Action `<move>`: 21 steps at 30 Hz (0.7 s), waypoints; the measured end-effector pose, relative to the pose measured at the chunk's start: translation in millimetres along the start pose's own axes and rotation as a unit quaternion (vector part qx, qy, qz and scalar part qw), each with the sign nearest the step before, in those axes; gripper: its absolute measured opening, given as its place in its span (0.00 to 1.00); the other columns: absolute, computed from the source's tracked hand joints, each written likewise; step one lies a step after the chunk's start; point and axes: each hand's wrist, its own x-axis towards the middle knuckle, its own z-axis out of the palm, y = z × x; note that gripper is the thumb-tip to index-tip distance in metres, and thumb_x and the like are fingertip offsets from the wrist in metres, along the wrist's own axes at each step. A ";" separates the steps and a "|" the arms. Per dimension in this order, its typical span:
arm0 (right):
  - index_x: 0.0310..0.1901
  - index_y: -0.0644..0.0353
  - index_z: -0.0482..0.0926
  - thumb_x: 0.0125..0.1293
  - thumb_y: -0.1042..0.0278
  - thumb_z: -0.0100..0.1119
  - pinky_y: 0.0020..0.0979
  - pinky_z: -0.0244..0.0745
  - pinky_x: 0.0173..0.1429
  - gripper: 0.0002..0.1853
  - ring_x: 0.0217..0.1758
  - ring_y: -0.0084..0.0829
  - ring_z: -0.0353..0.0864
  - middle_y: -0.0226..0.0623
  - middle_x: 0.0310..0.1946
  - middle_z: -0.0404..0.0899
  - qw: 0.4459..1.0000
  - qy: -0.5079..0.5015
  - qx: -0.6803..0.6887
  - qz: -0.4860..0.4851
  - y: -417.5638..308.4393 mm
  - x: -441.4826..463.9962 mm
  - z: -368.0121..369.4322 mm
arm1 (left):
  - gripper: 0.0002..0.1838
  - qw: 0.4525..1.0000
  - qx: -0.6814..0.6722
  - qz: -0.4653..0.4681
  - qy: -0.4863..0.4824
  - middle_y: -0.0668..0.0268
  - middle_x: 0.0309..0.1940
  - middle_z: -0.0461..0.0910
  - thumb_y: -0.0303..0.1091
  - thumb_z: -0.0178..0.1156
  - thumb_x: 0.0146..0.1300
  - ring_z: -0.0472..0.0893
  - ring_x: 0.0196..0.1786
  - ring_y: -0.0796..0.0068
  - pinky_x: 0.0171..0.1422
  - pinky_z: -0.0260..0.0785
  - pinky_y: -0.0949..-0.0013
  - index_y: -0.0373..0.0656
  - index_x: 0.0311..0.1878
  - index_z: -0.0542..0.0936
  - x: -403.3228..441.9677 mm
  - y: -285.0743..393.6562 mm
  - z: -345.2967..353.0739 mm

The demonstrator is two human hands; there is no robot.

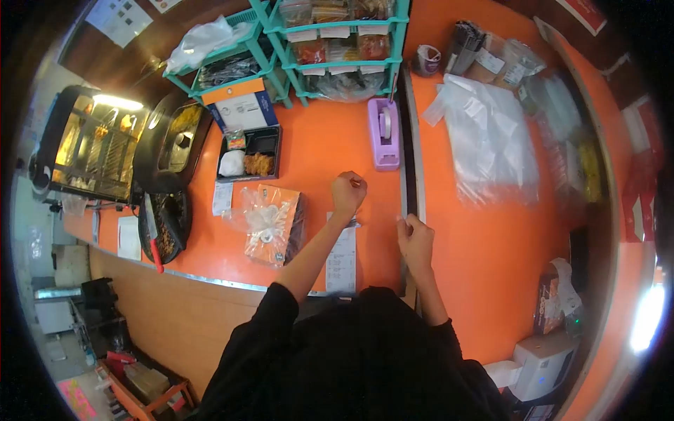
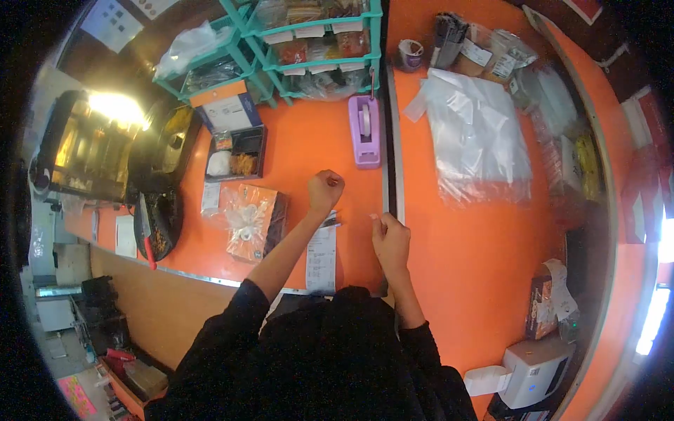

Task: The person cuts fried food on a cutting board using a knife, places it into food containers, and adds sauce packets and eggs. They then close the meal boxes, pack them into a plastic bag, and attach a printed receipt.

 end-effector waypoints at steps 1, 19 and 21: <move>0.25 0.66 0.71 0.67 0.64 0.60 0.44 0.69 0.29 0.17 0.22 0.51 0.76 0.51 0.18 0.72 1.000 -0.006 0.001 -0.001 1.4 -3.0 3.9 | 0.04 0.997 -0.049 0.012 0.060 0.55 0.23 0.78 0.27 0.66 0.50 0.80 0.24 0.57 0.31 0.72 0.59 0.38 0.28 0.81 -13.4 11.6 -13.4; 0.31 0.65 0.81 0.67 0.66 0.61 0.34 0.75 0.37 0.11 0.31 0.31 0.80 0.36 0.27 0.80 0.939 -0.302 0.168 -0.001 3.3 -47.4 41.3 | 0.05 0.993 0.035 -0.039 0.104 0.56 0.27 0.77 0.25 0.55 0.69 0.81 0.25 0.60 0.26 0.74 0.63 0.39 0.41 0.68 -162.3 11.9 -155.7; 0.29 0.66 0.81 0.68 0.67 0.61 0.30 0.73 0.38 0.12 0.32 0.22 0.77 0.32 0.27 0.80 0.890 -0.324 0.319 0.024 -19.0 -49.3 33.1 | 0.06 0.981 -0.098 -0.100 0.135 0.57 0.27 0.76 0.27 0.52 0.72 0.81 0.25 0.63 0.26 0.74 0.63 0.41 0.44 0.64 -157.7 29.9 -162.7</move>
